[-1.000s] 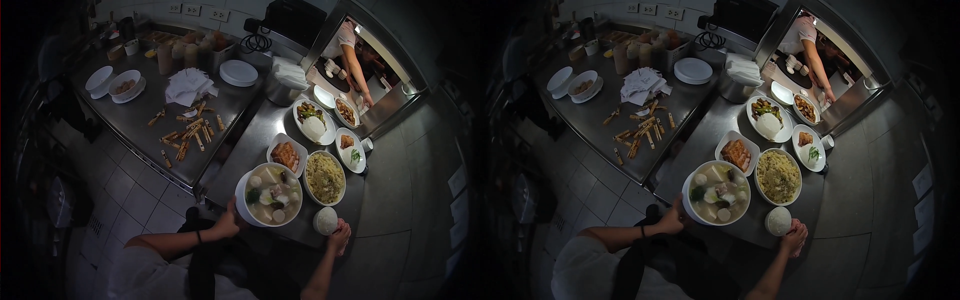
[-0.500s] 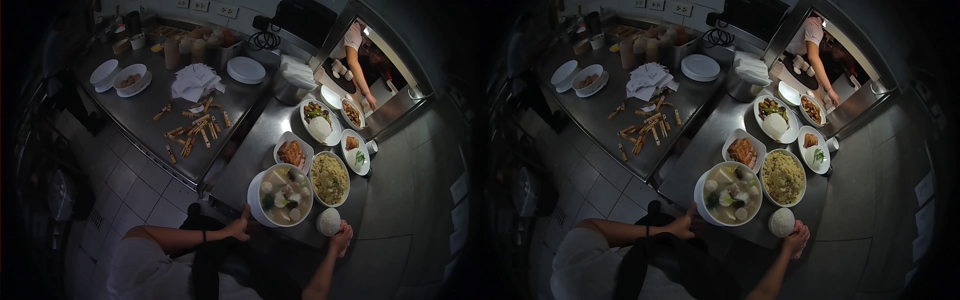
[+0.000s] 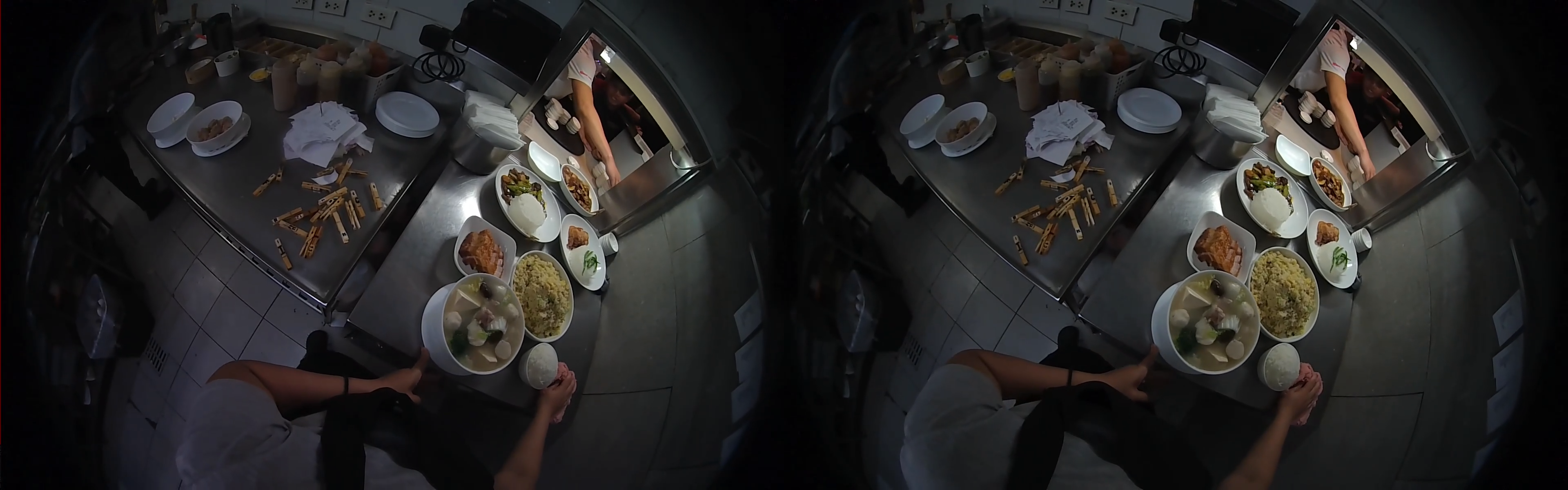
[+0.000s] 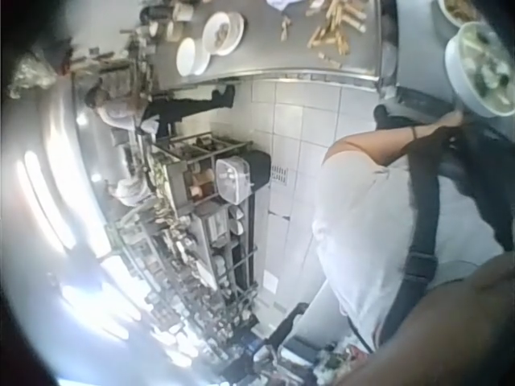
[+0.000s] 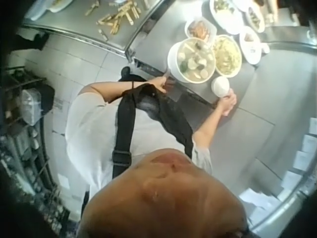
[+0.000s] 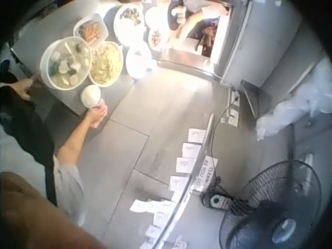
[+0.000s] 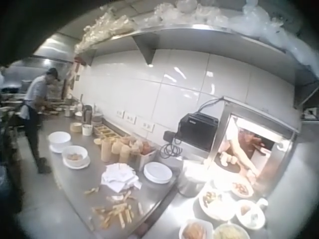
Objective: Assembling various food items including soup, noodles, and rice for customer orders in a restaurant kitchen.
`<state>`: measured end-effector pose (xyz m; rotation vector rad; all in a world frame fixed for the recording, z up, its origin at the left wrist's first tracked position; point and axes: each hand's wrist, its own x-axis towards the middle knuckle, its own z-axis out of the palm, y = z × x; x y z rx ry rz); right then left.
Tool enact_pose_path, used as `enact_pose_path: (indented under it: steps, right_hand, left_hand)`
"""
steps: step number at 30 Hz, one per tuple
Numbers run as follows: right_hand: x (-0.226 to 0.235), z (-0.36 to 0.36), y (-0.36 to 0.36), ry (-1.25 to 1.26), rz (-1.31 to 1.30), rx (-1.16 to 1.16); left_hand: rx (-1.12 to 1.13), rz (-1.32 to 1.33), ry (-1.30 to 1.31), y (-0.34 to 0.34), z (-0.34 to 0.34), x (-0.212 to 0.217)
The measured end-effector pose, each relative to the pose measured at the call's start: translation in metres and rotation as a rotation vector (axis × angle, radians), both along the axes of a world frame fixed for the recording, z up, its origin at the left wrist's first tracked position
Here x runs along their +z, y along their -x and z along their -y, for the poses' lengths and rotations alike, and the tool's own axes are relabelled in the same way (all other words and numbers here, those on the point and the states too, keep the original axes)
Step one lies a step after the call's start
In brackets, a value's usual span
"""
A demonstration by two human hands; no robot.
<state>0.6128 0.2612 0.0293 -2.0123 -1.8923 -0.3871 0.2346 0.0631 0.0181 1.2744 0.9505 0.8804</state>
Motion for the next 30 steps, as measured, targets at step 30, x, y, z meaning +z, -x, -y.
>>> enact_pose_path:
  steps: [30]
  right_hand:
    - [0.075,0.033,0.034,0.036,-1.365,-0.232]
  left_hand:
    - [1.125,-1.003,-0.664,0.452,-0.150,0.069]
